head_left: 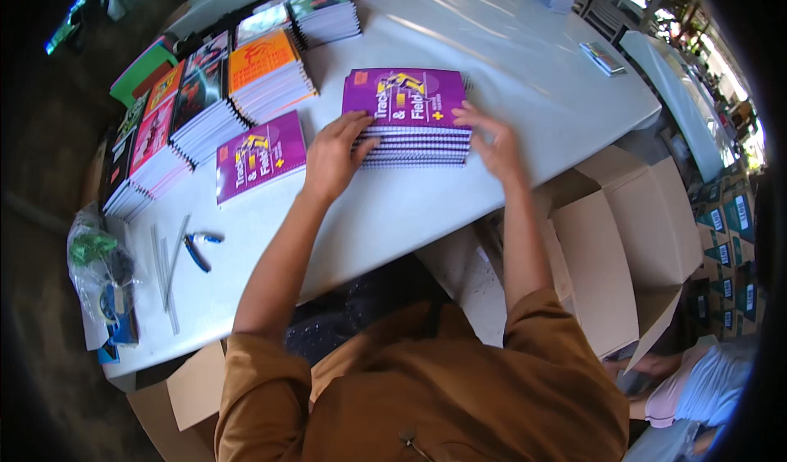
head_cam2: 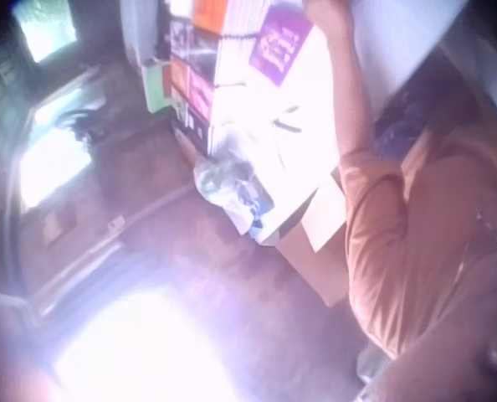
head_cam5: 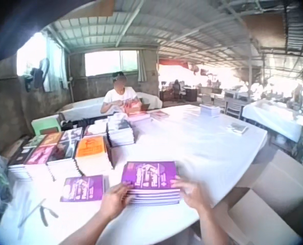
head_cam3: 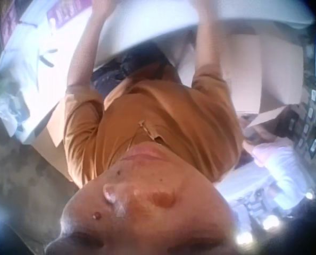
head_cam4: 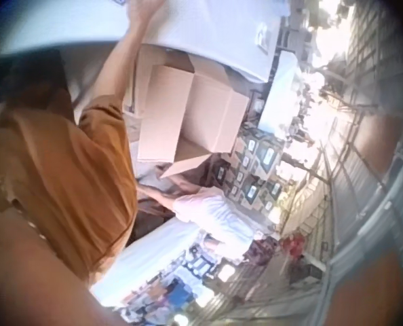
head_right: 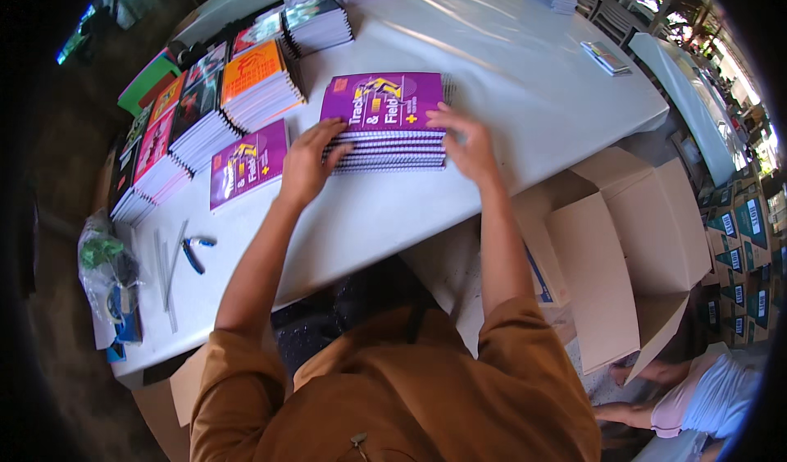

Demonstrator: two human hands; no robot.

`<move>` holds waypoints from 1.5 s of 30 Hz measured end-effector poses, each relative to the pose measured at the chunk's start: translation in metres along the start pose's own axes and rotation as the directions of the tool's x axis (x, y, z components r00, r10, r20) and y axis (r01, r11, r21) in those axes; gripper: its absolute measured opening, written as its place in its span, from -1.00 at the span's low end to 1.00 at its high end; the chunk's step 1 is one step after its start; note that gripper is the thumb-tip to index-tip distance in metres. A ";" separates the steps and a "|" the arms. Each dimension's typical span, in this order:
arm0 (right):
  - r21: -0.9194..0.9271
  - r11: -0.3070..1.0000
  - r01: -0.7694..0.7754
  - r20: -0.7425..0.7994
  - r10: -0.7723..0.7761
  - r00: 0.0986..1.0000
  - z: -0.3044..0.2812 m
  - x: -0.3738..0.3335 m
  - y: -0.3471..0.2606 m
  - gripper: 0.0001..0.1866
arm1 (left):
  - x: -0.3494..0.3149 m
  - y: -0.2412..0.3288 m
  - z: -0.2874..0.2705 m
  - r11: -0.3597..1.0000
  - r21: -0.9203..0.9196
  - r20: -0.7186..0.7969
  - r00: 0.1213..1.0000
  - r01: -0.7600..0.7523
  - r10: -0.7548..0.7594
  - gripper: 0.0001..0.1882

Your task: The person inserts a spiral wire through the pre-punched holes of a book cover and stack of pages by hand, repeats this for several books, and then uses a pair of pliers to cut and crimp the ends of the spiral wire.

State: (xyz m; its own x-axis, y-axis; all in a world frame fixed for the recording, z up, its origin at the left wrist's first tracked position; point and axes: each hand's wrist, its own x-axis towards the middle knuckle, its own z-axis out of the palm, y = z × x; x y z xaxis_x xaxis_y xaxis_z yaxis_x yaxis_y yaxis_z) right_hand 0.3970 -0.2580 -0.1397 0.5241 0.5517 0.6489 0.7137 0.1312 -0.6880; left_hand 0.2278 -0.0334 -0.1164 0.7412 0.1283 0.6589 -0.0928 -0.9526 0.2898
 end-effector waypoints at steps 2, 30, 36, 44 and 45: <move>-0.013 0.998 -0.060 0.065 0.061 0.996 -0.001 -0.009 0.009 -0.68 | -0.001 0.005 0.008 0.995 -0.053 -0.170 0.981 0.088 -0.096 -0.69; 0.388 0.894 -0.226 -0.491 0.408 0.770 0.076 -0.016 0.009 -0.45 | -0.007 -0.034 0.016 -0.107 -0.792 0.573 0.670 0.601 -0.472 -0.45; 0.454 0.866 -0.210 -0.456 0.428 0.780 0.075 -0.015 0.005 -0.44 | -0.010 -0.037 0.017 0.044 -0.760 0.601 0.727 0.648 -0.333 -0.25; 0.442 0.882 -0.165 -0.522 0.403 0.752 0.072 -0.017 0.016 -0.51 | -0.009 -0.023 0.019 -0.032 -0.796 0.587 0.758 0.604 -0.284 -0.40; 0.379 0.905 -0.191 -0.524 0.380 0.762 0.072 -0.019 0.013 -0.52 | -0.009 -0.023 0.018 -0.075 -0.796 0.596 0.756 0.601 -0.268 -0.40</move>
State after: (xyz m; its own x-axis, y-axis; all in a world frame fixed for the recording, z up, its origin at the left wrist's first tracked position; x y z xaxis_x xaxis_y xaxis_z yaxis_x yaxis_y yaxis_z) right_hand 0.3622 -0.2073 -0.1845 0.9142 0.0390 0.4033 0.3699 0.3259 -0.8700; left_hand 0.2351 -0.0177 -0.1419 0.9821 0.1881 0.0066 -0.0767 0.3680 0.9267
